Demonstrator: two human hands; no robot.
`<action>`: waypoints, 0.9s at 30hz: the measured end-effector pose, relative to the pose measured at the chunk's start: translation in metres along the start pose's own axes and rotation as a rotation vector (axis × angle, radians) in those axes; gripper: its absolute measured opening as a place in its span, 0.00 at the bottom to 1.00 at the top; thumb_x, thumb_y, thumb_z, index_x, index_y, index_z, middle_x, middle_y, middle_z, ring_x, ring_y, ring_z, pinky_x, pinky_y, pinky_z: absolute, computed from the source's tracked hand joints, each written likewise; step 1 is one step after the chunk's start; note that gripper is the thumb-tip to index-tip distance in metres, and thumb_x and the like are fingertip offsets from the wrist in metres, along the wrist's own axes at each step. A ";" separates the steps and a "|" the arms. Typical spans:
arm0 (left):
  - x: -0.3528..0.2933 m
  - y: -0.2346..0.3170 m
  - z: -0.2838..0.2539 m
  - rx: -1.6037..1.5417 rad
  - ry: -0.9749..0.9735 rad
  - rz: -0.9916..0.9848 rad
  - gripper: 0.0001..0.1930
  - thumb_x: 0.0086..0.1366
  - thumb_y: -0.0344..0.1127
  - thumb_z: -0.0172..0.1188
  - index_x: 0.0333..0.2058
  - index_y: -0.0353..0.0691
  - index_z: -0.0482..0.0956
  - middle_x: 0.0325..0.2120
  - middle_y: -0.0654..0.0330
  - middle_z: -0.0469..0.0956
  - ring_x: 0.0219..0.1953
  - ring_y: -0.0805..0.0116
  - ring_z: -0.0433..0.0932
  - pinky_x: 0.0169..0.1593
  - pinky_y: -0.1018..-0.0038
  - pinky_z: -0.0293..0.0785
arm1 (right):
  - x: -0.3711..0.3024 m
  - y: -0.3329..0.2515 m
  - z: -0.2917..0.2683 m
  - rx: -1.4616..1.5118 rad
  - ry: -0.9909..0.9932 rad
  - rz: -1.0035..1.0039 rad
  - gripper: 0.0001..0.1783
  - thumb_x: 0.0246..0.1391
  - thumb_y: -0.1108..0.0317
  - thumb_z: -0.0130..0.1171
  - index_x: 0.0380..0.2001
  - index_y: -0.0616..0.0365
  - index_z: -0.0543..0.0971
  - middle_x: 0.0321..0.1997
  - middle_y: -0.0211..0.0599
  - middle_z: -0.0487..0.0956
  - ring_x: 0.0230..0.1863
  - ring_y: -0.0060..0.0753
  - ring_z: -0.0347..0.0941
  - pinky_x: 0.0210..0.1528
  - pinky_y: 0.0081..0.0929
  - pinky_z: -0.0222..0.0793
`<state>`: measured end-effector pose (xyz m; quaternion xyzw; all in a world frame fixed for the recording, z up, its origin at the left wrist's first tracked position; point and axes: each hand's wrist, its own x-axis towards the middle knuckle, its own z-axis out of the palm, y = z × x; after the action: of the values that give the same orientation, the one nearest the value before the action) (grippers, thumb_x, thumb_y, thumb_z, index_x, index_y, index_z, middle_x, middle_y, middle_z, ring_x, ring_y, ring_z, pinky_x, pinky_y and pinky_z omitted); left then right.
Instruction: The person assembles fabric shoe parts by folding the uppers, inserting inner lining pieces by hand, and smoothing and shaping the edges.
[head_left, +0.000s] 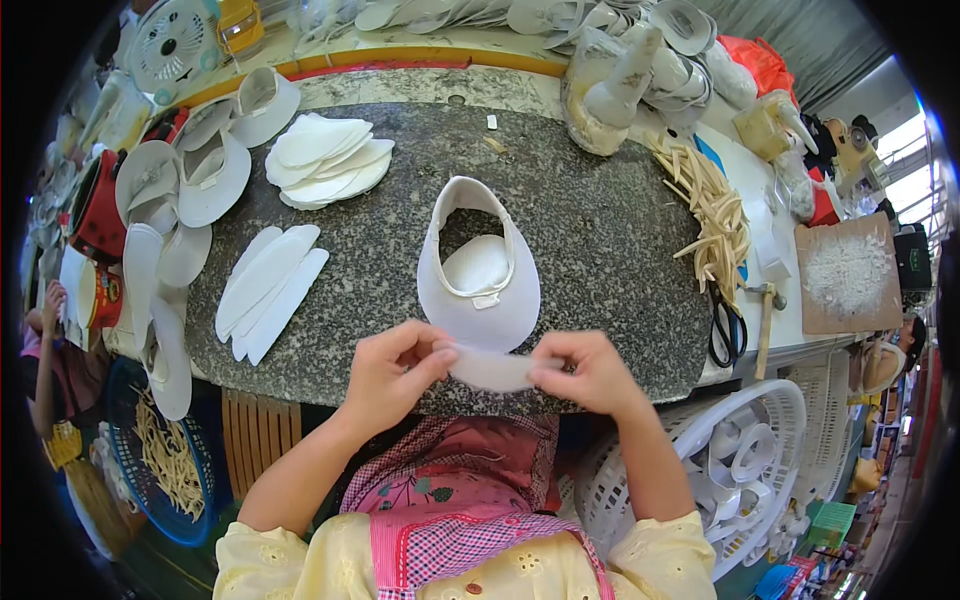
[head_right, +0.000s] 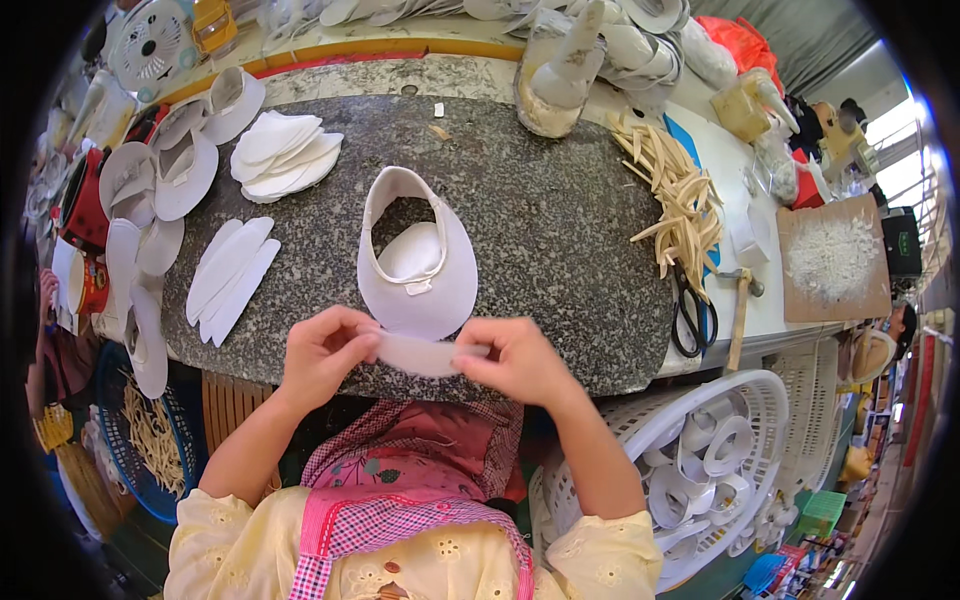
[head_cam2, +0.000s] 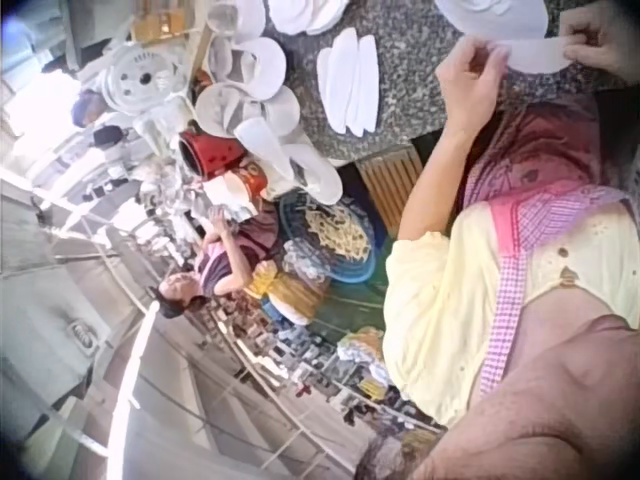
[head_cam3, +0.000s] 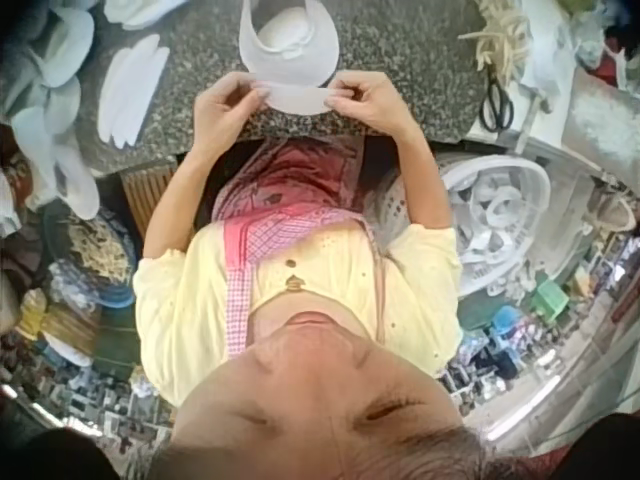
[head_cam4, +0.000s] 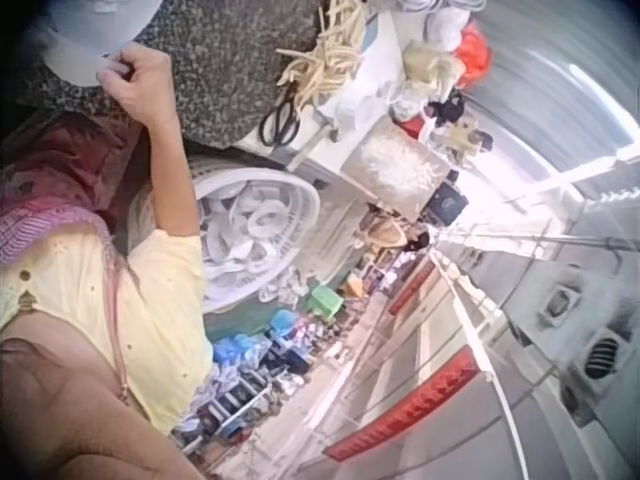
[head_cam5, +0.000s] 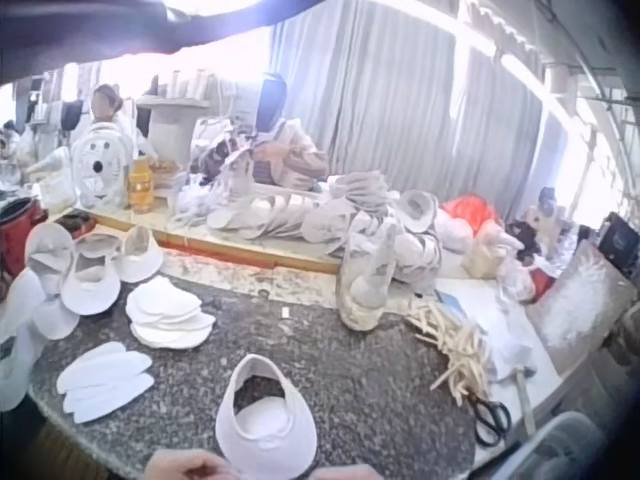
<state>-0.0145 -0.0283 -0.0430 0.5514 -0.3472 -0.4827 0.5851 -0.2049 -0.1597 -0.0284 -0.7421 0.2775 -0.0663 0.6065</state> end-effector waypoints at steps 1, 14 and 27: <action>0.007 0.001 0.001 0.179 0.017 0.022 0.09 0.52 0.27 0.57 0.33 0.34 0.71 0.21 0.63 0.73 0.23 0.79 0.72 0.27 0.84 0.68 | 0.006 0.004 -0.007 0.072 0.048 0.004 0.07 0.41 0.70 0.58 0.21 0.63 0.73 0.17 0.24 0.70 0.20 0.13 0.62 0.22 0.15 0.59; 0.030 -0.006 -0.008 0.190 0.167 -0.093 0.06 0.53 0.28 0.58 0.28 0.32 0.74 0.20 0.64 0.74 0.21 0.81 0.71 0.26 0.85 0.67 | 0.049 0.016 -0.016 -0.233 0.200 -0.057 0.12 0.36 0.64 0.61 0.22 0.63 0.75 0.21 0.34 0.70 0.22 0.29 0.67 0.26 0.24 0.62; 0.029 -0.010 -0.006 0.343 0.135 -0.075 0.05 0.53 0.27 0.57 0.28 0.32 0.73 0.21 0.64 0.74 0.22 0.81 0.71 0.27 0.85 0.68 | 0.052 0.011 -0.016 -0.323 0.178 -0.032 0.10 0.37 0.69 0.62 0.24 0.63 0.76 0.22 0.29 0.69 0.22 0.20 0.63 0.25 0.19 0.59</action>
<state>-0.0022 -0.0530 -0.0573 0.6867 -0.3635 -0.3998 0.4862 -0.1716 -0.2004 -0.0473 -0.8254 0.3252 -0.0963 0.4514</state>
